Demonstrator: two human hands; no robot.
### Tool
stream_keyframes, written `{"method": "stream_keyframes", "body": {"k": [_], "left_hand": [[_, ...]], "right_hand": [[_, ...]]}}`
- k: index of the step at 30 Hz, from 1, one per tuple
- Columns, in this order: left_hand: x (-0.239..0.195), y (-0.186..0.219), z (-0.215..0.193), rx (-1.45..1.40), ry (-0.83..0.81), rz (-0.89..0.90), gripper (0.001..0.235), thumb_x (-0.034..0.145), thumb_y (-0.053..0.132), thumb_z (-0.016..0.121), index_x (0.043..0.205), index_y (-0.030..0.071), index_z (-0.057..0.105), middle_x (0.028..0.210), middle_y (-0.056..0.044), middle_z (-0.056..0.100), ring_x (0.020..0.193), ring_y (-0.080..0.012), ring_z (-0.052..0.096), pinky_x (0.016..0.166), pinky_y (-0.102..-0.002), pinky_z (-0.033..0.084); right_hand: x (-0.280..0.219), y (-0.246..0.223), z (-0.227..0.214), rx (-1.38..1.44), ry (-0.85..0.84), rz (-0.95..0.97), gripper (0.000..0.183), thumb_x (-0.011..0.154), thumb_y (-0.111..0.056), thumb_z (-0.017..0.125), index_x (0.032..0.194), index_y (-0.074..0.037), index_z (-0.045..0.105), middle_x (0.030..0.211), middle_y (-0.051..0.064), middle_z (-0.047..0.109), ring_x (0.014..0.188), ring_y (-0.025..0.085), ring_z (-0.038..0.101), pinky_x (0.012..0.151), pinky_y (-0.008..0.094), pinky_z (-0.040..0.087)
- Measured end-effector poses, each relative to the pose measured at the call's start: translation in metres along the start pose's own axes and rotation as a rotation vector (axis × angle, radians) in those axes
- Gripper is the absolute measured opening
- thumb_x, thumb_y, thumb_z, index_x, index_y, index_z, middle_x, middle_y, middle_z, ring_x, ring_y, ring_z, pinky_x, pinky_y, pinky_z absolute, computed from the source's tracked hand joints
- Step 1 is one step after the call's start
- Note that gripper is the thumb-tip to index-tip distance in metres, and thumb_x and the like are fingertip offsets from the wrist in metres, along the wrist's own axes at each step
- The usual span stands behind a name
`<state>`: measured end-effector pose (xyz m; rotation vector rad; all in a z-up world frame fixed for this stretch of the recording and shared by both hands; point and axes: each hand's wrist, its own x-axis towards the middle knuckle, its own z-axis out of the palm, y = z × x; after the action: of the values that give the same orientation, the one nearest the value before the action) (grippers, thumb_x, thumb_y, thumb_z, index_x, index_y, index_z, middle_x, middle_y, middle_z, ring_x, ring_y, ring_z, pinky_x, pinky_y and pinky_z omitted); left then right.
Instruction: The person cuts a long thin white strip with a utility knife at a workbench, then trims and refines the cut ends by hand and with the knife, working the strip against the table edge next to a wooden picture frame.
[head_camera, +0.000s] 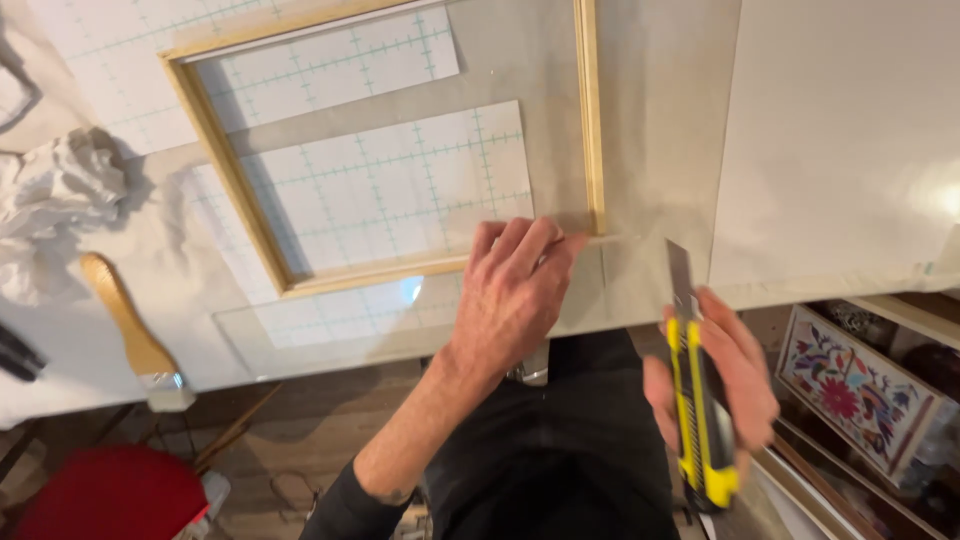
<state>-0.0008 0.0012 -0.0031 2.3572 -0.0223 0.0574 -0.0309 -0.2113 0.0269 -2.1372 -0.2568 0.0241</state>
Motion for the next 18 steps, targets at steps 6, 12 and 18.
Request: {"method": "stream_keyframes", "body": {"k": [6, 12, 18], "left_hand": [[-0.008, -0.002, 0.005, -0.014, 0.049, 0.030, 0.023, 0.089, 0.003, 0.073, 0.112, 0.005, 0.070, 0.102, -0.004, 0.057, 0.096, -0.0227, 0.060, 0.087, -0.039, 0.045], [-0.039, 0.049, -0.027, 0.211, 0.140, 0.314, 0.032, 0.094, -0.005, 0.068, 0.124, 0.003, 0.071, 0.115, -0.005, 0.066, 0.104, -0.0183, 0.066, 0.090, -0.038, 0.051], [-0.098, 0.045, -0.039, 0.292, 0.125, 0.452, 0.025, 0.103, 0.007, 0.076, 0.126, -0.001, 0.071, 0.113, -0.008, 0.067, 0.100, -0.0190, 0.067, 0.082, -0.035, 0.058]], "right_hand": [[-0.043, 0.027, -0.036, -0.092, 0.059, 0.008, 0.046, 0.082, -0.001, 0.082, 0.120, -0.001, 0.056, 0.137, 0.028, 0.054, 0.100, 0.033, 0.072, 0.077, 0.032, 0.065], [-0.078, 0.006, -0.059, 0.170, 0.010, 0.023, 0.080, 0.075, -0.035, 0.088, 0.138, -0.007, 0.049, 0.152, 0.025, 0.041, 0.111, 0.028, 0.068, 0.087, 0.037, 0.060], [-0.150, 0.081, -0.092, 0.945, 0.198, 1.025, 0.057, 0.106, -0.042, 0.055, 0.156, -0.019, 0.041, 0.169, 0.014, 0.032, 0.132, 0.037, 0.055, 0.113, 0.057, 0.043]]}}
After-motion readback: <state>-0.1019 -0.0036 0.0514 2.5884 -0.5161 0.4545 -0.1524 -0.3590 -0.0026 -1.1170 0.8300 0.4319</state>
